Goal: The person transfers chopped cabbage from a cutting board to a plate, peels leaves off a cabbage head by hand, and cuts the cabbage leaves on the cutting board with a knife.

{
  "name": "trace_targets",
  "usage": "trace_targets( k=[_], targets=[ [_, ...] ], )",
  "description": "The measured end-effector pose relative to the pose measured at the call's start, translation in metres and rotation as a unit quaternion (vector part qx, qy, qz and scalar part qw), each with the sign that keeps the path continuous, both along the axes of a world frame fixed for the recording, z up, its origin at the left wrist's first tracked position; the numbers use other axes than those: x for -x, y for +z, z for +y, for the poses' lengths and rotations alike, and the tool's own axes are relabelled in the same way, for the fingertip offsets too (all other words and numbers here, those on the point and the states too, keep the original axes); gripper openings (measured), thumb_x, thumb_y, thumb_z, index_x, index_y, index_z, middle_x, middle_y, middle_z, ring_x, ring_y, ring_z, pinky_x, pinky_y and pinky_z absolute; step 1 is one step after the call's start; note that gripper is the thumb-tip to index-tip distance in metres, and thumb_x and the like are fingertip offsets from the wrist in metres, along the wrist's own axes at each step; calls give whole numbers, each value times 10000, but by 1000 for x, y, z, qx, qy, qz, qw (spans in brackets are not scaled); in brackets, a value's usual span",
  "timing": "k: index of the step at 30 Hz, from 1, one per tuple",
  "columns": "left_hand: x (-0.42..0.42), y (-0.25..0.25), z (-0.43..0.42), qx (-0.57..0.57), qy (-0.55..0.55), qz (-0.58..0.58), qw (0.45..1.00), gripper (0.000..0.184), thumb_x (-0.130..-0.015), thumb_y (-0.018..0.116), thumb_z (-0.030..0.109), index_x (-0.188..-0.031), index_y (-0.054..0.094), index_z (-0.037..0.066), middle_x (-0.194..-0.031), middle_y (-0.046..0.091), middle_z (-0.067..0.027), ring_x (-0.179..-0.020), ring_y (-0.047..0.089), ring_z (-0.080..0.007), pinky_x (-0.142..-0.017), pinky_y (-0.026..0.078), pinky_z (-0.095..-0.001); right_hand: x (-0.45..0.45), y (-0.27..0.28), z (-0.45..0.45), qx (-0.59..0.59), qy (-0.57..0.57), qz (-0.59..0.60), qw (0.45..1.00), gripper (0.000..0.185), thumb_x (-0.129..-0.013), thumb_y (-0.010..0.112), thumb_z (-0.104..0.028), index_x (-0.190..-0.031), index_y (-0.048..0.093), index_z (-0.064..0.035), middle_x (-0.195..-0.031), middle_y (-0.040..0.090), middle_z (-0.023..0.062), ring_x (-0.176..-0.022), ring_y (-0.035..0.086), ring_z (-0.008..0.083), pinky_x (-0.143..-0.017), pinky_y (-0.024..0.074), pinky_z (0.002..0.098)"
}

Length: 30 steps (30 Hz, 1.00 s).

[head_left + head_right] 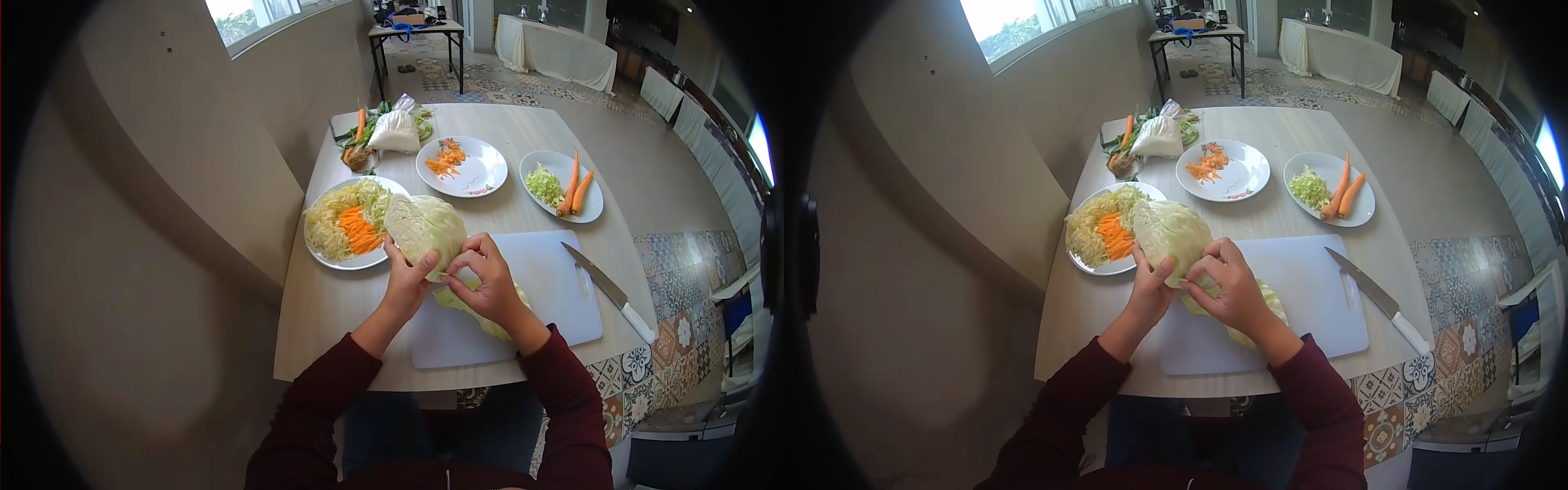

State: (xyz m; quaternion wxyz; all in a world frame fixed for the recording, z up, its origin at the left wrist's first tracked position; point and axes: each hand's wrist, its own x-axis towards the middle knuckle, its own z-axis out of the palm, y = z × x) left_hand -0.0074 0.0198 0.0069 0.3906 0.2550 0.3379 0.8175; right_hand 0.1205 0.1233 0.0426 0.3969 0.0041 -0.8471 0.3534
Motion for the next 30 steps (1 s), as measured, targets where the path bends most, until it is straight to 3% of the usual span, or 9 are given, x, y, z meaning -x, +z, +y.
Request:
trace_targets(
  k=[6,12,16,19,22,25,28,30],
  targets=[
    [10,6,-4,-36,-63,8,997,899,-825,688,246,-1426,26,153,-1390,297,-156,-1279,388,-313,-977,445,-466,-6,8,8,107,45,18,993,130,-782,637,-57,-818,512,-47,-947,500,90,-858,512,181,-791,429,287],
    [13,7,-2,-26,-125,-23,992,775,-846,601,309,-1426,120,125,-1380,331,-157,-1263,417,-313,-948,475,-470,-8,7,11,368,120,70,920,111,-891,542,-72,-914,435,-56,-1012,516,68,-936,487,104,-871,416,277],
    [11,7,-1,1,-131,-18,991,737,-853,569,327,-1421,153,110,-1371,350,-157,-1248,438,-307,-917,501,-464,-8,-1,18,353,38,49,933,92,-940,511,-97,-934,421,-81,-828,541,3,-739,484,47,-661,405,202],
    [7,12,-3,0,-144,-21,989,730,-859,560,319,-1420,146,101,-1370,350,-159,-1245,441,-310,-916,502,-462,-7,-3,16,345,17,58,937,97,-953,512,-123,-956,425,-80,-743,528,-18,-648,447,24,-573,361,192],
    [9,7,-1,0,-145,-47,988,704,-870,541,311,-1418,153,99,-1366,355,-160,-1243,443,-311,-924,496,-466,-7,3,8,267,-22,27,963,89,-964,490,-120,-1002,442,-55,-747,550,26,-644,499,67,-584,400,220],
    [10,2,-1,-8,-145,-66,987,679,-880,524,303,-1418,161,103,-1365,357,-160,-1245,439,-310,-947,476,-466,3,-12,4,77,-43,146,985,101,-922,493,-21,-1018,522,-35,-757,572,73,-668,571,170,-609,450,274],
    [12,2,-4,-25,-146,-61,987,694,-865,535,321,-1420,178,107,-1367,358,-158,-1245,436,-302,-986,437,-456,-11,10,6,-20,35,22,999,218,-831,498,83,-973,609,-40,-794,584,110,-718,596,270,-661,487,316],
    [14,-1,-3,-63,-153,-66,984,724,-844,551,338,-1419,185,95,-1363,367,-159,-1245,436,-297,-1005,415,-446,-10,15,-3,-15,17,31,999,224,-766,544,63,-921,649,-60,-807,578,93,-740,587,270,-663,496,332]
  ],
)
